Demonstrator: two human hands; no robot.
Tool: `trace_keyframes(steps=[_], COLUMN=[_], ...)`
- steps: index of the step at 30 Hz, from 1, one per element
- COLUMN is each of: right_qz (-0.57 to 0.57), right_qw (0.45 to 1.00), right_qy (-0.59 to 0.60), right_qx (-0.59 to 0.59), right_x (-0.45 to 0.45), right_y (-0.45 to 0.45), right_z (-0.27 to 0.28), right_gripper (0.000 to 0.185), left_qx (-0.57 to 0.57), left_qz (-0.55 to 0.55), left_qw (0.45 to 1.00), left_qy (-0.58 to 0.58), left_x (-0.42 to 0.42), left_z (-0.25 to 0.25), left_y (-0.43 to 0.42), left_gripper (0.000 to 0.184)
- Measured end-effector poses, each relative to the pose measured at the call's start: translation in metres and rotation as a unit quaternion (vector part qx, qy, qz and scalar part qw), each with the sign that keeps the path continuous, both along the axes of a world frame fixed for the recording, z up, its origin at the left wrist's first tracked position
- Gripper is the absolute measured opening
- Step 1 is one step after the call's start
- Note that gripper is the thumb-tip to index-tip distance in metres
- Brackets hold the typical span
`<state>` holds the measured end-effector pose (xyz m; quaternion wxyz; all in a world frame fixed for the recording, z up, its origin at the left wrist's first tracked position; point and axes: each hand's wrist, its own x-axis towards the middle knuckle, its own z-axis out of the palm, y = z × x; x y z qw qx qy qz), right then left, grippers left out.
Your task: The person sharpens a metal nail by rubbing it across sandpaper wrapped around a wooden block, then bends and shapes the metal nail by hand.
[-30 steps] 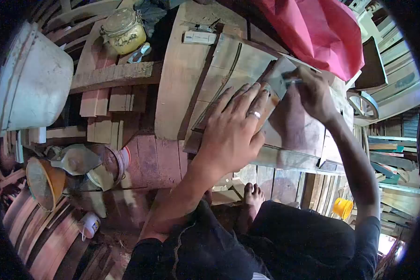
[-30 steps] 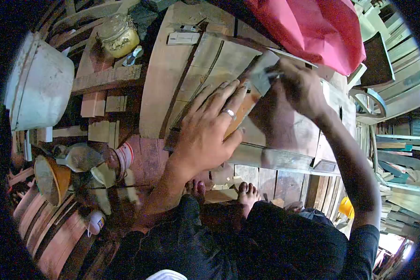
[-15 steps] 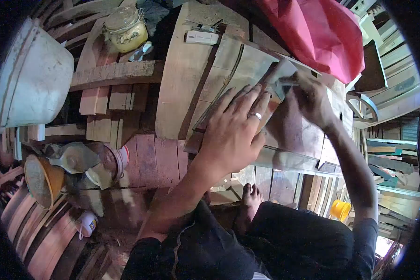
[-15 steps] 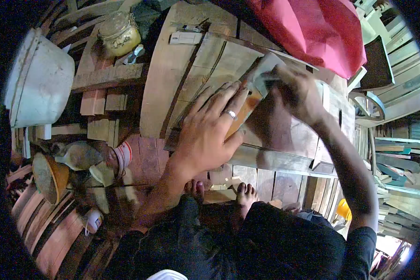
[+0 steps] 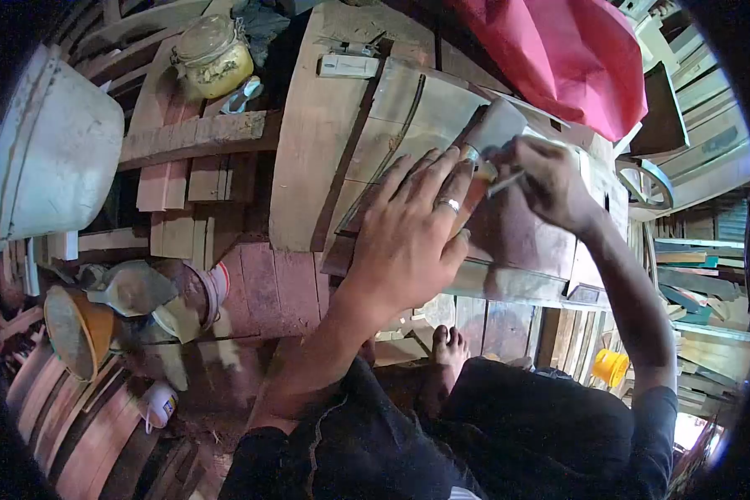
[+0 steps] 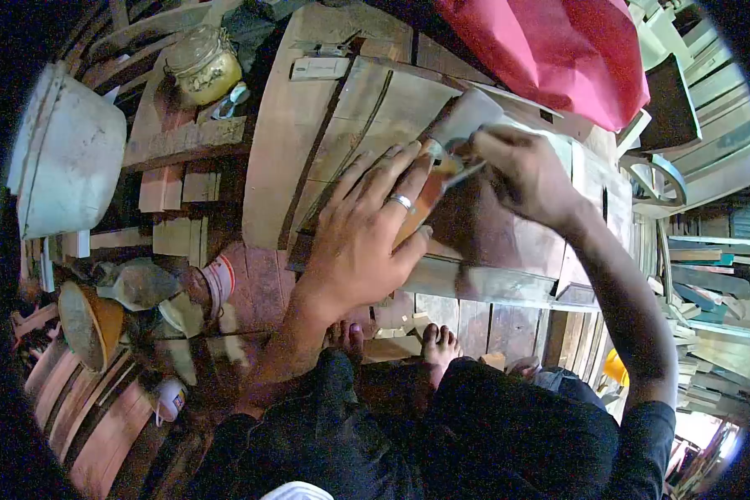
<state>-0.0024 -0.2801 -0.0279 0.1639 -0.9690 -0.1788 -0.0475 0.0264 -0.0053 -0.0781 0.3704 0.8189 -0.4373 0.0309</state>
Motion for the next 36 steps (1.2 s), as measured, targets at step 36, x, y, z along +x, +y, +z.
trace_keyframes(steps=[36], right_qz=[-0.088], right_qw=[0.994], right_qy=[-0.054], right_qx=[-0.020], right_x=[0.018], right_y=[-0.018], right_z=[0.002], right_gripper=[0.027], left_qx=[-0.012], left_qz=[0.002], left_qw=[1.000], left_qy=[0.006], left_x=[-0.001], left_z=[0.003], left_y=[0.001], left_gripper=[0.079])
